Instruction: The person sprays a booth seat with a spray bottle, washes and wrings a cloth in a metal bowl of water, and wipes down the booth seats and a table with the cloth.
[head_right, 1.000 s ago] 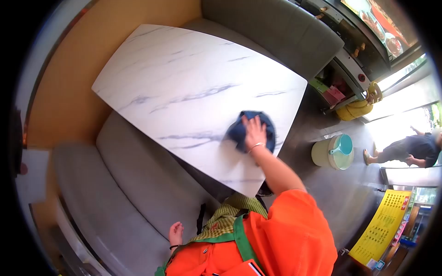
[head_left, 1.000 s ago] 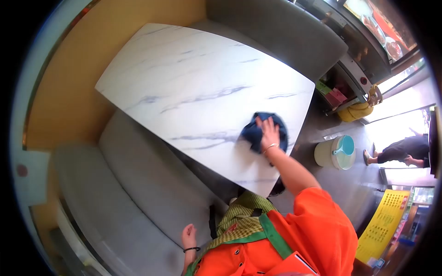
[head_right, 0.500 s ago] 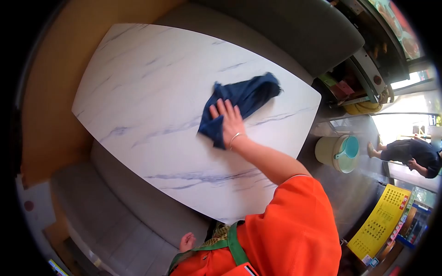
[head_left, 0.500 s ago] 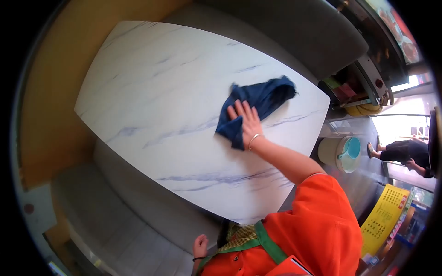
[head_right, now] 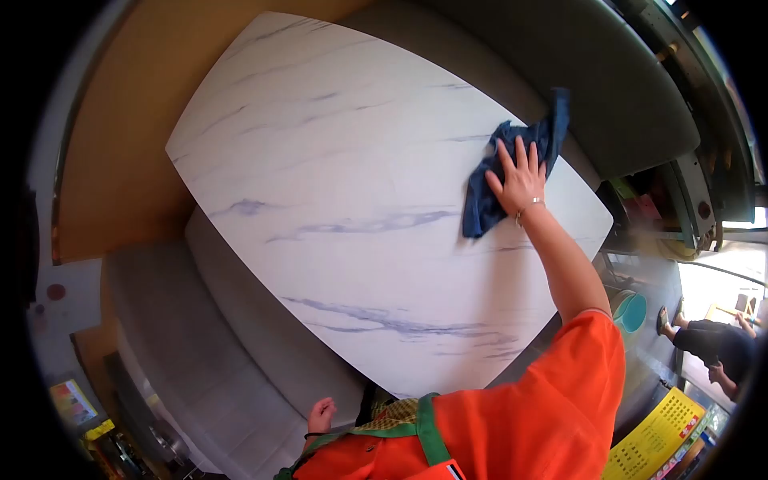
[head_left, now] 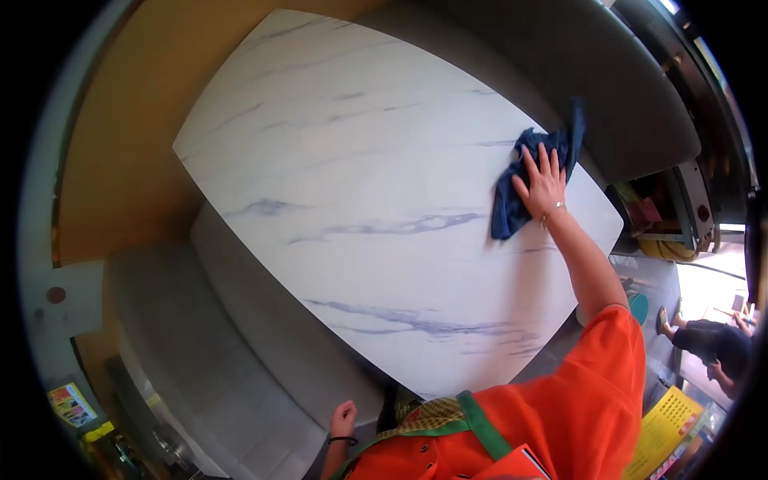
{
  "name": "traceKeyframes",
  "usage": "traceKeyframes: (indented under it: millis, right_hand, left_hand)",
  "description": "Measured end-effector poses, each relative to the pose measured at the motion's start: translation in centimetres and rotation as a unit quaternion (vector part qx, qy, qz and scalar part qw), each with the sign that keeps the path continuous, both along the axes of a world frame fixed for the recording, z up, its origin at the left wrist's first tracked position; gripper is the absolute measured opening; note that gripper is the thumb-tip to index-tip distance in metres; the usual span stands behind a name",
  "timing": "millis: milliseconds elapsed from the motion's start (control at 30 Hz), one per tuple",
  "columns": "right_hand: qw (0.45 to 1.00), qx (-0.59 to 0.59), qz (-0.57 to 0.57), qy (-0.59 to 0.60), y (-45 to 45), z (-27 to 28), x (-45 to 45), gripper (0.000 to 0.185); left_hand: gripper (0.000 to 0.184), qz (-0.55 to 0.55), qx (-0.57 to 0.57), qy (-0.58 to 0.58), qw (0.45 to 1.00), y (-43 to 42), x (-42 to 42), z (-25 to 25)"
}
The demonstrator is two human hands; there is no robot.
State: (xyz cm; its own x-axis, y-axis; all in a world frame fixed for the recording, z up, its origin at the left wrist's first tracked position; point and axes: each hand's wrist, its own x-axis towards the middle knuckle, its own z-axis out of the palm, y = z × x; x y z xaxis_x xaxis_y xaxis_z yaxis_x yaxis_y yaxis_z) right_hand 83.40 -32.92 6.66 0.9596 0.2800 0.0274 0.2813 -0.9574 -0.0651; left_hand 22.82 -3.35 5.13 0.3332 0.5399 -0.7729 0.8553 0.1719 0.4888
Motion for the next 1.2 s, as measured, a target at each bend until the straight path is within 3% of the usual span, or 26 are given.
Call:
traceKeyframes:
  millis: [67,200,367,433,500,600,633,667,767,833,933,1000,1100,1200]
  right_hand:
    - [0.997,-0.003,-0.073,0.007,6.1,0.5,5.1,0.063]
    - [0.978,0.088,0.189,0.012,22.1,0.2,-0.9,0.06]
    - [0.816,0.15,0.54,0.139,29.1,0.2,-17.2,0.06]
    - [0.745,0.169,0.634,0.122,29.1,-0.8,-20.5,0.059]
    - [0.712,0.207,0.656,0.14,30.4,-2.5,-18.3,0.055]
    - [0.868,0.194,0.453,0.057,33.5,-0.9,-5.7,0.049]
    - [0.919,0.094,0.379,0.064,32.7,0.1,-0.7,0.05]
    - [0.951,0.118,0.285,0.016,31.3,-0.7,3.7,0.051]
    - [0.995,0.056,0.08,-0.009,22.7,-0.6,11.4,0.052]
    - [0.999,0.012,0.027,-0.013,16.9,-0.8,11.4,0.052]
    - [1.0,-0.007,0.006,-0.024,11.8,-1.3,7.8,0.055]
    - [0.999,-0.004,0.03,-0.025,11.7,-0.8,3.6,0.057]
    - [0.988,0.035,0.153,-0.002,14.0,0.8,-5.6,0.064]
    - [0.925,0.1,0.349,0.109,14.8,2.4,-18.3,0.065]
  left_hand:
    - [0.024,0.02,-0.006,-0.005,1.0,-0.6,-1.8,0.0]
    - [0.027,-0.042,0.005,0.036,0.998,-1.1,-2.1,1.1]
    - [0.027,-0.064,0.05,0.04,0.996,-1.2,1.7,4.1]
    - [0.027,-0.045,0.062,0.033,0.997,-0.7,1.5,4.1]
    - [0.027,-0.059,0.059,-0.006,0.996,-0.2,0.5,3.4]
    - [0.027,-0.033,0.031,0.04,0.998,0.3,-1.0,2.9]
    - [0.027,-0.032,0.033,0.036,0.998,0.4,-1.0,2.4]
    - [0.027,-0.017,0.023,0.061,0.998,0.4,-1.5,2.4]
    - [0.027,0.015,0.01,0.087,0.996,-0.4,-1.3,3.3]
    - [0.028,0.035,-0.003,0.083,0.996,-1.5,-1.3,2.8]
    - [0.028,0.0,0.012,0.03,0.999,-2.4,-4.4,-0.3]
    - [0.027,-0.065,0.01,0.072,0.995,-2.1,-3.3,-0.1]
    - [0.029,-0.063,-0.008,0.06,0.996,-2.1,-2.5,-0.8]
    - [0.028,-0.038,0.001,0.031,0.999,-1.0,-2.1,-1.2]
